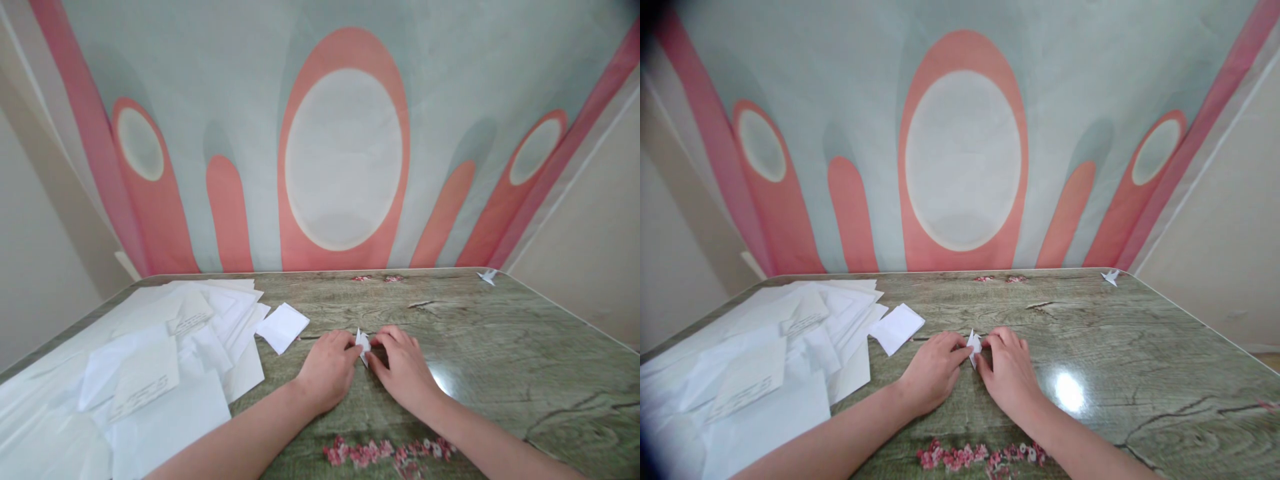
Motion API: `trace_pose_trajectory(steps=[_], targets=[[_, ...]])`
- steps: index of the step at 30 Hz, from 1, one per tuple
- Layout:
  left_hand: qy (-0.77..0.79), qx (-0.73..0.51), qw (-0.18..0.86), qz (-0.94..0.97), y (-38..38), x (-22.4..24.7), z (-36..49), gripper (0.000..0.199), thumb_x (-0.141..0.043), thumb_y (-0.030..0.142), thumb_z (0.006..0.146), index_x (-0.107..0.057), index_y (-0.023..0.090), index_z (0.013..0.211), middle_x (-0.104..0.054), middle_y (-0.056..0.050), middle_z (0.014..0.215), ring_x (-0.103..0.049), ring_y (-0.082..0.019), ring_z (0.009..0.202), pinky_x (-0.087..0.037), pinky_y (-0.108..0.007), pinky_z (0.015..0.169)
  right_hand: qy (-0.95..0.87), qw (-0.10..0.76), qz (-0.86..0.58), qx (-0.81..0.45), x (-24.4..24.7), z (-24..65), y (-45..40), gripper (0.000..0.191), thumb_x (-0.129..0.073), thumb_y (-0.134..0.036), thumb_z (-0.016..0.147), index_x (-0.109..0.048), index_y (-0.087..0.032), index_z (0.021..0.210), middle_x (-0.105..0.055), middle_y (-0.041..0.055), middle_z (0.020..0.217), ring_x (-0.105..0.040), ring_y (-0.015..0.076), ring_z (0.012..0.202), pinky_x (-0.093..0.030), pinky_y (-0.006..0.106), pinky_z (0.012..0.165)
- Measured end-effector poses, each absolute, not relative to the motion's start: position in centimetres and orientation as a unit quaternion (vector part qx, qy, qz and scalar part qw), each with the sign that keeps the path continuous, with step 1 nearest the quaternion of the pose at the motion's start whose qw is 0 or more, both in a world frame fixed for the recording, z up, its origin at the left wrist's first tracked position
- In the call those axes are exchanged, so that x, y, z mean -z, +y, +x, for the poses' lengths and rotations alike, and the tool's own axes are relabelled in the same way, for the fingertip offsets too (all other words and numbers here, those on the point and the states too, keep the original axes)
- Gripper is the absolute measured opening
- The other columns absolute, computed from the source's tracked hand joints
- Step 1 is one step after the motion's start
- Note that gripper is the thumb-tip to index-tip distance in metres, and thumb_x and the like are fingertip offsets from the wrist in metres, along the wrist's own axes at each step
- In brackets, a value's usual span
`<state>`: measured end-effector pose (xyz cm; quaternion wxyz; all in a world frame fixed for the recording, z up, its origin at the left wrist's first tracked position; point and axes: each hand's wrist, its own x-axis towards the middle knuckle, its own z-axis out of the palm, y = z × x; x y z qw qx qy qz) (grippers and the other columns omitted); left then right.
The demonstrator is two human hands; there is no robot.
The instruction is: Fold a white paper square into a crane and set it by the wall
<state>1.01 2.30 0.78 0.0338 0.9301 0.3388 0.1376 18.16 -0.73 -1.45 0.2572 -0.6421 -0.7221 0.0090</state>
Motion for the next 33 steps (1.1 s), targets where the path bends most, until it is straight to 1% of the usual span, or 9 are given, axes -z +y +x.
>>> trace_pose_trajectory(steps=[7, 10, 12, 16, 19, 22, 25, 28, 33], targets=[[0.34, -0.189, 0.092, 0.917, 2.6, -0.4, 1.1, 0.021, -0.042, 0.017, 0.086, -0.06, 0.019, 0.095, -0.057, -0.005, 0.092, -0.052, -0.018, 0.089, -0.041, -0.032, 0.081, -0.705, 0.272, -0.654, -0.026, 1.8, 18.3, -0.2, 0.015, -0.06, -0.034, 0.076, -0.062, -0.019, 0.081, -0.057, 0.0036, 0.088, -0.054, 0.0206, 0.087, -0.032, 0.033, 0.074], [0.386, -0.235, 0.144, 0.88, 3.0, 0.3, 1.0, 0.011, -0.049, 0.022, 0.083, -0.054, 0.017, 0.091, -0.057, -0.004, 0.087, -0.054, -0.018, 0.084, -0.044, -0.032, 0.077, -0.696, 0.285, -0.657, -0.046, 1.9, 18.1, -0.1, 0.014, -0.061, -0.033, 0.076, -0.063, -0.02, 0.079, -0.058, 0.0034, 0.087, -0.055, 0.0208, 0.087, -0.033, 0.033, 0.074], [0.422, -0.27, 0.171, 0.848, 3.4, 0.9, 1.0, 0.018, -0.056, 0.023, 0.078, -0.05, 0.017, 0.094, -0.057, -0.004, 0.089, -0.054, -0.018, 0.085, -0.044, -0.033, 0.078, -0.693, 0.3, -0.652, -0.066, 1.9, 17.9, 0.0, 0.011, -0.06, -0.03, 0.076, -0.063, -0.02, 0.078, -0.059, 0.0032, 0.086, -0.055, 0.0206, 0.086, -0.035, 0.033, 0.074], [0.442, -0.322, 0.202, 0.812, 4.0, 1.7, 0.9, 0.048, -0.065, 0.02, 0.069, -0.042, 0.016, 0.111, -0.057, -0.005, 0.096, -0.054, -0.021, 0.095, -0.041, -0.039, 0.087, -0.688, 0.349, -0.626, -0.115, 1.8, 17.9, 0.1, 0.007, -0.057, -0.024, 0.077, -0.062, -0.02, 0.074, -0.059, 0.0021, 0.082, -0.057, 0.018, 0.078, -0.039, 0.031, 0.072], [0.422, -0.335, 0.263, 0.8, 4.3, 1.4, 1.0, 0.056, -0.064, 0.016, 0.068, -0.038, 0.017, 0.118, -0.059, -0.003, 0.091, -0.057, -0.018, 0.089, -0.043, -0.036, 0.085, -0.685, 0.382, -0.602, -0.147, 1.8, 17.8, 0.0, 0.011, -0.056, -0.024, 0.078, -0.061, -0.019, 0.07, -0.058, 0.0017, 0.08, -0.056, 0.0156, 0.07, -0.041, 0.03, 0.07], [0.398, -0.335, 0.345, 0.781, 4.3, 0.9, 1.0, 0.047, -0.06, 0.012, 0.071, -0.043, 0.018, 0.115, -0.06, 0.002, 0.077, -0.059, -0.014, 0.074, -0.047, -0.027, 0.073, -0.682, 0.416, -0.576, -0.175, 1.9, 17.7, 0.0, 0.012, -0.054, -0.025, 0.08, -0.059, -0.019, 0.071, -0.057, 0.0027, 0.081, -0.056, 0.016, 0.073, -0.043, 0.03, 0.07], [0.4, -0.347, 0.371, 0.763, 4.4, 0.6, 1.2, 0.031, -0.06, 0.014, 0.072, -0.055, 0.017, 0.102, -0.061, 0.002, 0.077, -0.058, -0.013, 0.071, -0.046, -0.025, 0.069, -0.655, 0.458, -0.567, -0.199, 2.0, 17.5, -0.1, 0.011, -0.056, -0.028, 0.079, -0.056, -0.018, 0.084, -0.057, 0.0028, 0.083, -0.056, 0.017, 0.076, -0.044, 0.03, 0.071], [0.391, -0.367, 0.417, 0.734, 4.5, 0.5, 1.3, 0.029, -0.06, 0.014, 0.073, -0.055, 0.015, 0.101, -0.061, 0.001, 0.076, -0.057, -0.013, 0.069, -0.045, -0.025, 0.066, -0.642, 0.465, -0.554, -0.254, 1.8, 17.4, -0.3, 0.021, -0.058, -0.032, 0.078, -0.054, -0.018, 0.093, -0.06, 0.0019, 0.082, -0.056, 0.0164, 0.073, -0.044, 0.028, 0.068], [0.368, -0.381, 0.467, 0.708, 4.5, 0.5, 1.4, 0.029, -0.062, 0.014, 0.072, -0.053, 0.013, 0.1, -0.062, 0.0, 0.078, -0.058, -0.013, 0.071, -0.045, -0.025, 0.068, -0.666, 0.44, -0.528, -0.289, 0.9, 17.2, -0.7, 0.02, -0.047, -0.034, 0.086, -0.058, -0.018, 0.08, -0.061, 0.0007, 0.072, -0.055, 0.0151, 0.067, -0.043, 0.025, 0.062]])
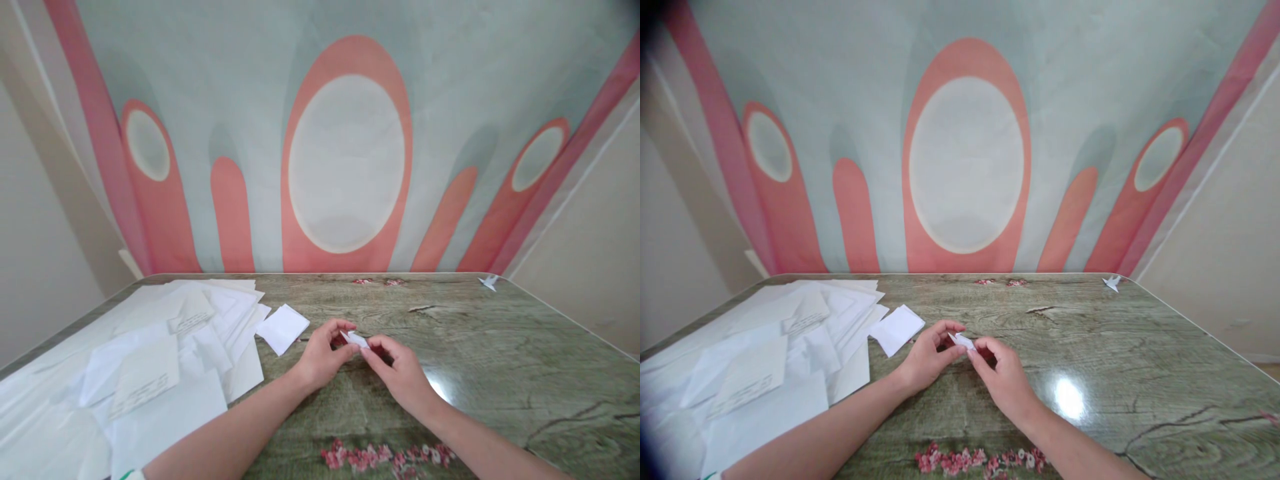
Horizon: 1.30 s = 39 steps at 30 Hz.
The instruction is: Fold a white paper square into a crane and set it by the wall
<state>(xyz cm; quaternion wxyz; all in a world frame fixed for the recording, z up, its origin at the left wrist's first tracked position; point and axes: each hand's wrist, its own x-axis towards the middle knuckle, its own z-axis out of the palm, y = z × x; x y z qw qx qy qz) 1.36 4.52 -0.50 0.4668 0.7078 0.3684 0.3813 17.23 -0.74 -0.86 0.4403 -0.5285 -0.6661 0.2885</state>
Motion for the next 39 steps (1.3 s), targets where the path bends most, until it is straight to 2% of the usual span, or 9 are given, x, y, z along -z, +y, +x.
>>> trace_pose_trajectory(steps=[4, 6, 8, 13, 18, 27, 31, 34, 39], targets=[[0.383, -0.398, 0.381, 0.742, 4.0, 0.0, 1.3, 0.036, -0.064, 0.01, 0.068, -0.052, 0.015, 0.102, -0.061, -0.004, 0.095, -0.057, -0.016, 0.087, -0.044, -0.03, 0.079, -0.688, 0.44, -0.53, -0.228, 0.7, 17.6, -0.7, 0.015, -0.047, -0.028, 0.086, -0.056, -0.018, 0.079, -0.058, -0.0001, 0.069, -0.055, 0.0139, 0.063, -0.043, 0.024, 0.06], [0.369, -0.414, 0.302, 0.775, 3.6, -0.4, 1.1, 0.046, -0.066, 0.008, 0.065, -0.051, 0.018, 0.107, -0.056, -0.005, 0.107, -0.052, -0.019, 0.1, -0.041, -0.033, 0.088, -0.725, 0.433, -0.517, -0.14, 0.9, 18.1, -0.5, 0.012, -0.046, -0.021, 0.085, -0.056, -0.018, 0.078, -0.057, 0.001, 0.073, -0.055, 0.0136, 0.066, -0.043, 0.024, 0.064], [0.345, -0.408, 0.224, 0.815, 3.2, -0.7, 0.9, 0.045, -0.067, 0.01, 0.066, -0.052, 0.02, 0.107, -0.054, -0.005, 0.11, -0.047, -0.021, 0.106, -0.037, -0.036, 0.092, -0.765, 0.404, -0.5, -0.047, 1.1, 18.5, -0.4, 0.013, -0.044, -0.015, 0.084, -0.056, -0.018, 0.08, -0.057, 0.0024, 0.079, -0.054, 0.0136, 0.07, -0.042, 0.025, 0.066], [0.294, -0.358, 0.083, 0.882, 2.8, -0.8, 0.7, 0.012, -0.057, 0.015, 0.078, -0.06, 0.021, 0.089, -0.06, -0.003, 0.09, -0.051, -0.019, 0.091, -0.038, -0.033, 0.08, -0.821, 0.286, -0.474, 0.142, 1.2, 18.6, -0.8, 0.014, -0.046, -0.011, 0.082, -0.055, -0.018, 0.076, -0.054, 0.0024, 0.074, -0.05, 0.0153, 0.066, -0.036, 0.028, 0.062], [0.284, -0.321, 0.018, 0.903, 2.9, -0.7, 0.6, 0.006, -0.057, 0.014, 0.077, -0.059, 0.019, 0.08, -0.061, -0.002, 0.082, -0.051, -0.018, 0.082, -0.036, -0.031, 0.072, -0.831, 0.236, -0.459, 0.211, 0.5, 18.0, -1.4, 0.012, -0.048, -0.015, 0.082, -0.053, -0.019, 0.072, -0.053, 0.0025, 0.072, -0.047, 0.0179, 0.07, -0.031, 0.032, 0.063], [0.31, -0.229, 0.005, 0.923, 2.6, -0.4, 0.9, 0.005, -0.057, 0.017, 0.079, -0.058, 0.018, 0.074, -0.061, 0.0, 0.077, -0.053, -0.017, 0.078, -0.037, -0.03, 0.069, -0.848, 0.172, -0.46, 0.2, 1.4, 18.0, -1.1, 0.013, -0.054, -0.01, 0.079, -0.053, -0.019, 0.069, -0.053, 0.0022, 0.071, -0.046, 0.0181, 0.07, -0.028, 0.032, 0.06], [0.315, -0.206, 0.05, 0.925, 2.7, -0.2, 0.9, 0.005, -0.057, 0.018, 0.08, -0.059, 0.019, 0.076, -0.062, 0.0, 0.077, -0.055, -0.016, 0.076, -0.04, -0.027, 0.071, -0.848, 0.17, -0.487, 0.119, 1.5, 18.1, -1.0, 0.012, -0.053, -0.01, 0.079, -0.056, -0.018, 0.071, -0.055, 0.002, 0.074, -0.049, 0.0165, 0.069, -0.032, 0.03, 0.06], [0.312, -0.203, 0.098, 0.923, 2.9, -0.1, 0.8, 0.008, -0.053, 0.017, 0.083, -0.06, 0.018, 0.079, -0.062, -0.001, 0.08, -0.056, -0.015, 0.078, -0.042, -0.025, 0.071, -0.852, 0.183, -0.489, 0.037, 0.9, 18.6, -1.0, 0.008, -0.051, -0.016, 0.083, -0.059, -0.019, 0.081, -0.056, 0.0021, 0.078, -0.051, 0.017, 0.075, -0.035, 0.029, 0.065], [0.314, -0.199, 0.124, 0.92, 3.0, -0.5, 0.8, 0.011, -0.05, 0.014, 0.083, -0.06, 0.018, 0.081, -0.062, -0.002, 0.083, -0.057, -0.016, 0.082, -0.043, -0.024, 0.076, -0.864, 0.209, -0.454, -0.051, -0.4, 19.4, -0.8, 0.014, -0.058, -0.019, 0.077, -0.06, -0.021, 0.091, -0.057, 0.0029, 0.088, -0.05, 0.0194, 0.084, -0.037, 0.034, 0.076]])
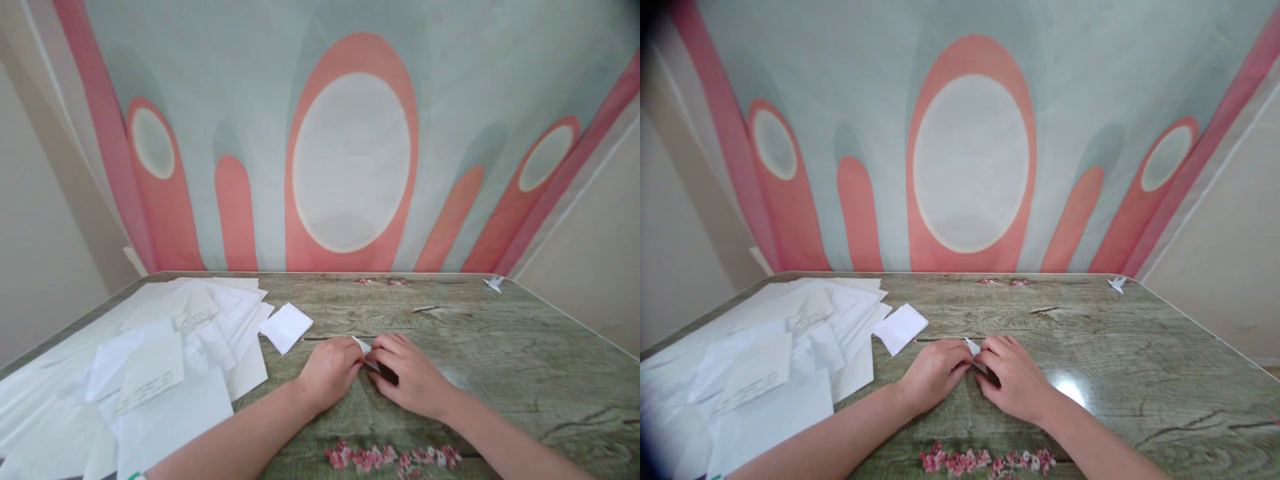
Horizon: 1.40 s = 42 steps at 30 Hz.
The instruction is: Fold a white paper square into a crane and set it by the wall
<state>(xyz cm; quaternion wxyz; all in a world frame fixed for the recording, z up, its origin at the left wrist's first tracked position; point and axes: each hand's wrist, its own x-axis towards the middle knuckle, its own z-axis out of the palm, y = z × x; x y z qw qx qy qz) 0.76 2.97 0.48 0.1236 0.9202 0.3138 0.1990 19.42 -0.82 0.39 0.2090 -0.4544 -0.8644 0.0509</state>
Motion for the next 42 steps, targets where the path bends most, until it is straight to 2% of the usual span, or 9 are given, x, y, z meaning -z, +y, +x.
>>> trace_pose_trajectory(steps=[4, 10, 15, 19, 23, 28, 31, 37, 42], targets=[[0.313, -0.194, 0.119, 0.922, 3.0, -0.7, 0.7, 0.01, -0.051, 0.013, 0.082, -0.059, 0.018, 0.082, -0.063, -0.002, 0.084, -0.057, -0.016, 0.082, -0.043, -0.025, 0.077, -0.867, 0.241, -0.425, -0.094, -0.5, 20.1, -0.3, 0.026, -0.06, -0.017, 0.073, -0.059, -0.02, 0.099, -0.057, 0.005, 0.096, -0.05, 0.0206, 0.09, -0.038, 0.036, 0.081], [0.302, -0.198, 0.108, 0.926, 3.0, -0.7, 0.7, 0.012, -0.049, 0.013, 0.083, -0.06, 0.018, 0.083, -0.063, -0.002, 0.085, -0.057, -0.016, 0.083, -0.042, -0.027, 0.079, -0.873, 0.266, -0.392, -0.115, 0.5, 21.0, 0.8, 0.044, -0.044, -0.001, 0.077, -0.056, -0.024, 0.113, -0.059, 0.0051, 0.11, -0.05, 0.0193, 0.101, -0.037, 0.037, 0.088], [0.322, -0.209, 0.127, 0.915, 3.1, -0.8, 0.7, 0.006, -0.055, 0.016, 0.08, -0.06, 0.018, 0.083, -0.063, -0.002, 0.085, -0.056, -0.018, 0.084, -0.042, -0.028, 0.079, -0.862, 0.276, -0.394, -0.161, 0.8, 20.8, 1.1, 0.037, -0.048, -0.008, 0.082, -0.058, -0.026, 0.113, -0.062, 0.004, 0.105, -0.053, 0.0182, 0.098, -0.039, 0.036, 0.087], [0.333, -0.221, 0.15, 0.904, 3.1, -0.6, 0.6, 0.01, -0.059, 0.019, 0.078, -0.06, 0.019, 0.087, -0.063, -0.003, 0.088, -0.056, -0.019, 0.087, -0.042, -0.029, 0.081, -0.852, 0.283, -0.406, -0.173, 0.5, 20.6, 0.9, 0.032, -0.053, -0.012, 0.082, -0.06, -0.025, 0.11, -0.063, 0.0036, 0.102, -0.054, 0.0178, 0.096, -0.041, 0.034, 0.085], [0.33, -0.215, 0.152, 0.906, 3.3, -0.6, 0.5, 0.011, -0.053, 0.015, 0.081, -0.062, 0.02, 0.087, -0.064, -0.002, 0.089, -0.057, -0.017, 0.088, -0.042, -0.028, 0.081, -0.869, 0.271, -0.397, -0.118, 0.5, 20.8, 0.9, 0.026, -0.057, -0.018, 0.082, -0.061, -0.024, 0.107, -0.064, 0.0042, 0.101, -0.056, 0.018, 0.095, -0.043, 0.035, 0.083], [0.283, -0.163, 0.12, 0.937, 3.8, -1.2, 0.3, 0.017, -0.048, 0.015, 0.085, -0.063, 0.021, 0.092, -0.066, -0.002, 0.089, -0.059, -0.016, 0.085, -0.043, -0.026, 0.079, -0.923, 0.198, -0.321, 0.079, 0.6, 21.1, 1.0, 0.021, -0.047, -0.016, 0.089, -0.062, -0.019, 0.104, -0.066, 0.0074, 0.101, -0.058, 0.0185, 0.09, -0.044, 0.036, 0.081], [0.279, -0.137, 0.082, 0.947, 3.7, -1.3, 0.3, 0.016, -0.047, 0.018, 0.087, -0.062, 0.02, 0.09, -0.067, -0.003, 0.086, -0.06, -0.018, 0.083, -0.044, -0.027, 0.076, -0.923, 0.163, -0.315, 0.148, 0.5, 20.7, 0.8, 0.022, -0.045, -0.014, 0.09, -0.062, -0.015, 0.103, -0.066, 0.0094, 0.101, -0.058, 0.0195, 0.089, -0.045, 0.036, 0.078], [0.295, -0.152, 0.098, 0.938, 4.0, -0.9, 0.1, 0.015, -0.05, 0.018, 0.085, -0.063, 0.021, 0.092, -0.067, -0.002, 0.086, -0.06, -0.017, 0.083, -0.044, -0.026, 0.075, -0.92, 0.122, -0.318, 0.193, 0.7, 20.1, 0.5, 0.02, -0.044, -0.014, 0.089, -0.061, -0.013, 0.099, -0.065, 0.0102, 0.095, -0.056, 0.0204, 0.085, -0.044, 0.034, 0.071], [0.313, -0.197, 0.179, 0.912, 4.6, -0.8, -0.2, 0.017, -0.051, 0.015, 0.083, -0.065, 0.021, 0.09, -0.067, 0.0, 0.087, -0.06, -0.016, 0.083, -0.044, -0.024, 0.076, -0.914, 0.158, -0.341, 0.151, 1.0, 20.2, 0.6, 0.022, -0.04, -0.017, 0.092, -0.061, -0.015, 0.098, -0.064, 0.008, 0.088, -0.055, 0.0187, 0.083, -0.044, 0.032, 0.071]])
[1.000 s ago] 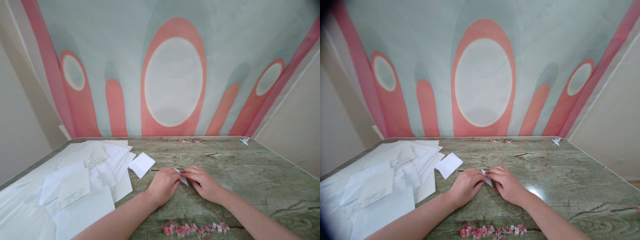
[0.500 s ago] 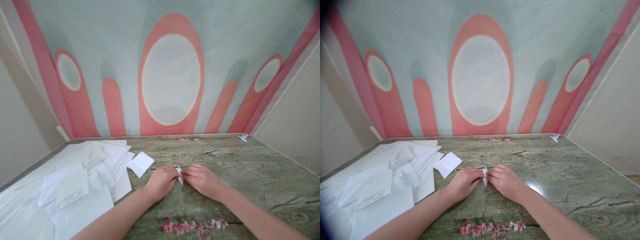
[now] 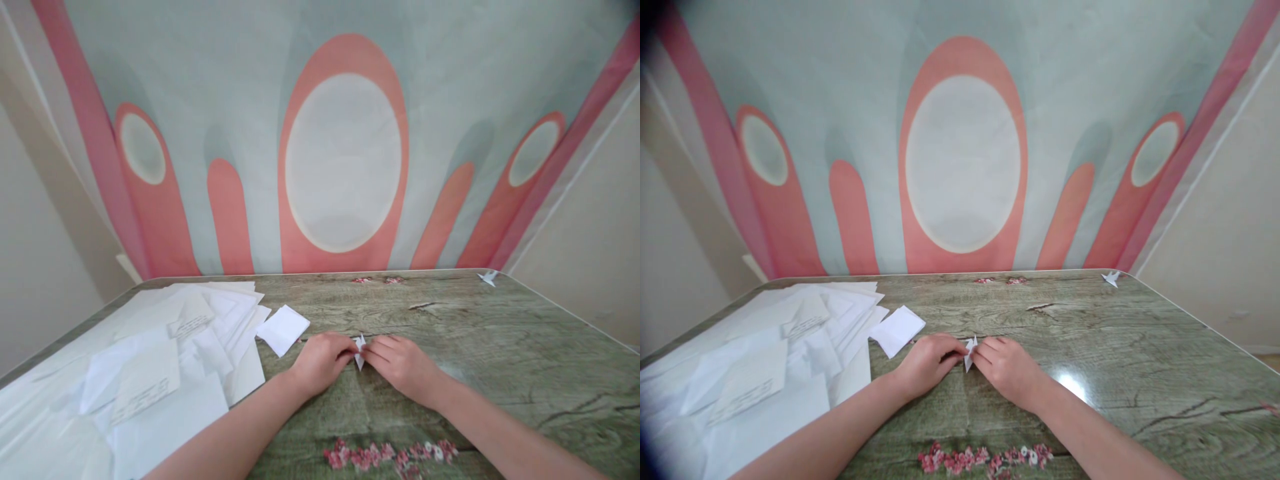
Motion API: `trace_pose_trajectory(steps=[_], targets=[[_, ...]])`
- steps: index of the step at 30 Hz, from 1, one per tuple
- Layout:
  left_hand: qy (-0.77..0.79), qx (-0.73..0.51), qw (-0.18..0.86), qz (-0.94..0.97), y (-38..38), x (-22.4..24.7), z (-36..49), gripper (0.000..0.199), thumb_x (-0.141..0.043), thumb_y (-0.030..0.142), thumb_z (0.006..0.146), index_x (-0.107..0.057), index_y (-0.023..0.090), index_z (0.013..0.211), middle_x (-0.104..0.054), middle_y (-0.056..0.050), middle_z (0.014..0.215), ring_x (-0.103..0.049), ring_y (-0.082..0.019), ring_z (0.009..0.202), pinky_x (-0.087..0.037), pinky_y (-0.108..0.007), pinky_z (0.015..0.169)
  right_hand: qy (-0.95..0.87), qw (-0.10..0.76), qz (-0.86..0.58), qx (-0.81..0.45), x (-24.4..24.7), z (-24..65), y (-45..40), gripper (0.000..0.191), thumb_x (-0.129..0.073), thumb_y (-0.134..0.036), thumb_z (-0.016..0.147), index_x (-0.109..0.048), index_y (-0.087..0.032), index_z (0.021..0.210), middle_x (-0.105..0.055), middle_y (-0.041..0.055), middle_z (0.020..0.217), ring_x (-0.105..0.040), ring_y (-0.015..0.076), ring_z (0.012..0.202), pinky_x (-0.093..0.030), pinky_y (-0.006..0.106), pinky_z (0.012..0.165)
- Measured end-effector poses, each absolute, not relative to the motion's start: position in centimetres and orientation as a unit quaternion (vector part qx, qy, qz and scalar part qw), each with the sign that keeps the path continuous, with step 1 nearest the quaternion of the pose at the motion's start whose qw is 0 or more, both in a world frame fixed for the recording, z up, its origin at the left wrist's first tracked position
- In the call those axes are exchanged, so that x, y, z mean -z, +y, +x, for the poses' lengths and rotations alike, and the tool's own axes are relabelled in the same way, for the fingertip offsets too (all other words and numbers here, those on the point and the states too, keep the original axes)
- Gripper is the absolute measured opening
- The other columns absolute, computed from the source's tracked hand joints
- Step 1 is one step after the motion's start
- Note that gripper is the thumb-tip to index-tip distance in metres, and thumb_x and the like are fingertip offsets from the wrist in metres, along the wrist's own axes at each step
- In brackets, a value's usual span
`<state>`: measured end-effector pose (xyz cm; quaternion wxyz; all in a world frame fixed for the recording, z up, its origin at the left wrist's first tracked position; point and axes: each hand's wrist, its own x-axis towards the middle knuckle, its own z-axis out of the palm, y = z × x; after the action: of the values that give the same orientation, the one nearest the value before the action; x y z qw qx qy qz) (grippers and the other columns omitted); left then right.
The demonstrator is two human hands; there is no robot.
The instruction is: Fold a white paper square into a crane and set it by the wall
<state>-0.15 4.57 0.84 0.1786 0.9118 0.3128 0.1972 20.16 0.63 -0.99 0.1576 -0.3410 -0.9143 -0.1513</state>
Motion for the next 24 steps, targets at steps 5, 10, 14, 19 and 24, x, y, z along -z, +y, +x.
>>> trace_pose_trajectory(steps=[5, 10, 14, 19, 24], targets=[[0.335, -0.221, 0.218, 0.89, 4.6, -0.8, 0.0, 0.017, -0.053, 0.013, 0.079, -0.065, 0.021, 0.087, -0.067, 0.0, 0.085, -0.06, -0.015, 0.082, -0.044, -0.024, 0.077, -0.898, 0.214, -0.376, 0.073, 1.0, 19.9, 0.6, 0.02, -0.042, -0.017, 0.09, -0.062, -0.017, 0.094, -0.063, 0.0063, 0.088, -0.054, 0.0183, 0.085, -0.044, 0.032, 0.074], [0.339, -0.223, 0.229, 0.885, 4.5, -0.9, 0.1, 0.016, -0.055, 0.016, 0.078, -0.066, 0.021, 0.089, -0.067, 0.0, 0.086, -0.059, -0.016, 0.085, -0.044, -0.026, 0.078, -0.862, 0.293, -0.414, -0.022, 0.9, 19.5, 0.5, 0.019, -0.046, -0.013, 0.087, -0.064, -0.019, 0.087, -0.062, 0.005, 0.085, -0.054, 0.0169, 0.083, -0.045, 0.031, 0.074], [0.343, -0.223, 0.246, 0.879, 4.8, -0.7, 0.1, 0.016, -0.055, 0.018, 0.079, -0.066, 0.021, 0.089, -0.068, 0.0, 0.086, -0.059, -0.016, 0.083, -0.044, -0.025, 0.077, -0.822, 0.329, -0.456, -0.09, 0.9, 19.4, 0.7, 0.019, -0.05, -0.012, 0.084, -0.066, -0.02, 0.079, -0.061, 0.003, 0.081, -0.055, 0.0163, 0.081, -0.044, 0.031, 0.074], [0.366, -0.249, 0.28, 0.852, 5.2, -0.3, 0.4, 0.014, -0.056, 0.023, 0.079, -0.068, 0.02, 0.084, -0.069, 0.0, 0.083, -0.061, -0.014, 0.077, -0.044, -0.023, 0.073, -0.79, 0.338, -0.489, -0.154, 0.9, 19.4, 1.1, 0.02, -0.051, -0.014, 0.082, -0.068, -0.021, 0.075, -0.062, 0.002, 0.079, -0.056, 0.0159, 0.079, -0.043, 0.03, 0.074], [0.386, -0.261, 0.316, 0.827, 5.4, 0.2, 0.8, 0.013, -0.056, 0.022, 0.077, -0.068, 0.018, 0.08, -0.069, 0.0, 0.079, -0.062, -0.014, 0.072, -0.045, -0.022, 0.068, -0.776, 0.34, -0.496, -0.189, 0.9, 19.5, 1.3, 0.02, -0.052, -0.016, 0.08, -0.068, -0.02, 0.071, -0.063, 0.0018, 0.078, -0.057, 0.0158, 0.077, -0.044, 0.029, 0.072]])
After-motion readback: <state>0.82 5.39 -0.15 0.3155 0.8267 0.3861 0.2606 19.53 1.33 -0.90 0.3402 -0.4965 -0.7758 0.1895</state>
